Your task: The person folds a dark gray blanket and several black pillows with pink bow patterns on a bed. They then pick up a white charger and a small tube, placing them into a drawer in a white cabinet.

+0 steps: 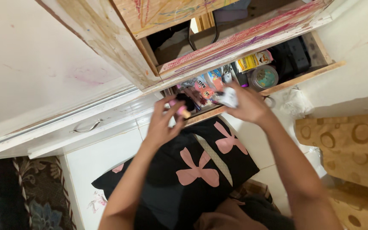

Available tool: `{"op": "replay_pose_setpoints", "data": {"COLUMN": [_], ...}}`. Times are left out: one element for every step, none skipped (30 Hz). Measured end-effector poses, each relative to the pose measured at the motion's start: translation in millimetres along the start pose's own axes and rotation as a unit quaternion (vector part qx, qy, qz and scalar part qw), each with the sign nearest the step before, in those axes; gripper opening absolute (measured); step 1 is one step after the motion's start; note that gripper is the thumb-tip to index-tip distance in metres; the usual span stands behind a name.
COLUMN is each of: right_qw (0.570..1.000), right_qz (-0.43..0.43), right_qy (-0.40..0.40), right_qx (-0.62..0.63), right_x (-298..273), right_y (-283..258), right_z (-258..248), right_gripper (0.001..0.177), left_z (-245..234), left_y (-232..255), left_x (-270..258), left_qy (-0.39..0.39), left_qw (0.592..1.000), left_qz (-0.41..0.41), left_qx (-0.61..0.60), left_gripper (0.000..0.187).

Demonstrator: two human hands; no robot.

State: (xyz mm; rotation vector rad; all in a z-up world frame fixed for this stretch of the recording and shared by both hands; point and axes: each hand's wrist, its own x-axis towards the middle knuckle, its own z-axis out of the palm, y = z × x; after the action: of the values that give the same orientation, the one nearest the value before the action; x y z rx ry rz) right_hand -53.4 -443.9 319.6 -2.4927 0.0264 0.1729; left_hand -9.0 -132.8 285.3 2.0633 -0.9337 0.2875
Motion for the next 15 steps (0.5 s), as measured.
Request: {"op": "replay_pose_setpoints", "data": {"right_qw": [0.998, 0.997, 0.995, 0.994, 0.993, 0.991, 0.988, 0.985, 0.987, 0.989, 0.989, 0.993, 0.995, 0.997, 0.999], "right_qz": [0.015, 0.023, 0.033, 0.043, 0.05, 0.055, 0.058, 0.061, 0.036, 0.01, -0.015, -0.008, -0.002, 0.004, 0.002], "right_qy": [-0.035, -0.062, -0.089, -0.096, -0.103, -0.105, -0.112, -0.118, -0.094, -0.07, -0.048, -0.048, -0.046, -0.045, 0.032], "right_qx": [0.04, 0.037, 0.032, -0.003, -0.037, -0.063, -0.089, -0.114, -0.122, -0.129, -0.137, -0.111, -0.086, -0.061, 0.033], "right_x": [21.4, 45.0, 63.5, 75.8, 86.1, 92.8, 97.5, 101.0, 101.9, 100.3, 97.6, 95.6, 93.8, 91.9, 93.1], "right_y": [-7.9, -16.4, -23.7, -28.2, -30.1, -28.0, -26.3, -25.0, -23.3, -22.1, -22.8, -24.3, -24.6, -26.2, -28.1], "right_z": [8.2, 18.8, 30.9, 42.3, 51.6, 57.6, 65.3, 72.2, 75.7, 76.2, 74.2, 67.2, 54.3, 41.6, 30.2], "right_gripper": [0.077, 0.083, 0.09, 0.087, 0.084, 0.084, 0.084, 0.084, 0.082, 0.079, 0.076, 0.064, 0.052, 0.04, 0.024], "left_z": [9.8, 20.6, 32.2, 43.8, 54.0, 63.8, 72.7, 80.3, 85.1, 86.2, 85.8, 82.8, 77.0, 68.6, 59.8], "left_y": [0.8, -1.7, -5.6, -11.6, -20.4, -30.1, -38.7, -46.6, -52.8, -56.5, -55.9, -52.1, -45.6, -36.4, -26.3], "left_x": [14.7, 27.0, 34.7, 39.3, 42.7, 44.1, 41.9, 39.8, 38.9, 38.1, 37.8, 39.2, 42.6, 46.2, 52.2], "left_qy": [-0.016, -0.033, -0.05, -0.075, -0.099, -0.123, -0.126, -0.13, -0.132, -0.113, -0.095, -0.076, -0.077, -0.078, -0.079], "left_qw": [1.0, 0.999, 0.998, 0.993, 0.987, 0.978, 0.978, 0.977, 0.976, 0.982, 0.987, 0.99, 0.991, 0.991, 0.99], "left_qz": [-0.015, -0.029, -0.044, -0.078, -0.112, -0.145, -0.146, -0.146, -0.146, -0.115, -0.084, -0.052, -0.068, -0.083, -0.098], "left_qx": [0.008, 0.016, 0.022, 0.04, 0.061, 0.081, 0.084, 0.086, 0.088, 0.095, 0.1, 0.106, 0.09, 0.075, 0.059], "left_gripper": [0.045, 0.045, 0.046, 0.045, 0.044, 0.044, 0.046, 0.049, 0.051, 0.056, 0.062, 0.067, 0.058, 0.049, 0.04]}}
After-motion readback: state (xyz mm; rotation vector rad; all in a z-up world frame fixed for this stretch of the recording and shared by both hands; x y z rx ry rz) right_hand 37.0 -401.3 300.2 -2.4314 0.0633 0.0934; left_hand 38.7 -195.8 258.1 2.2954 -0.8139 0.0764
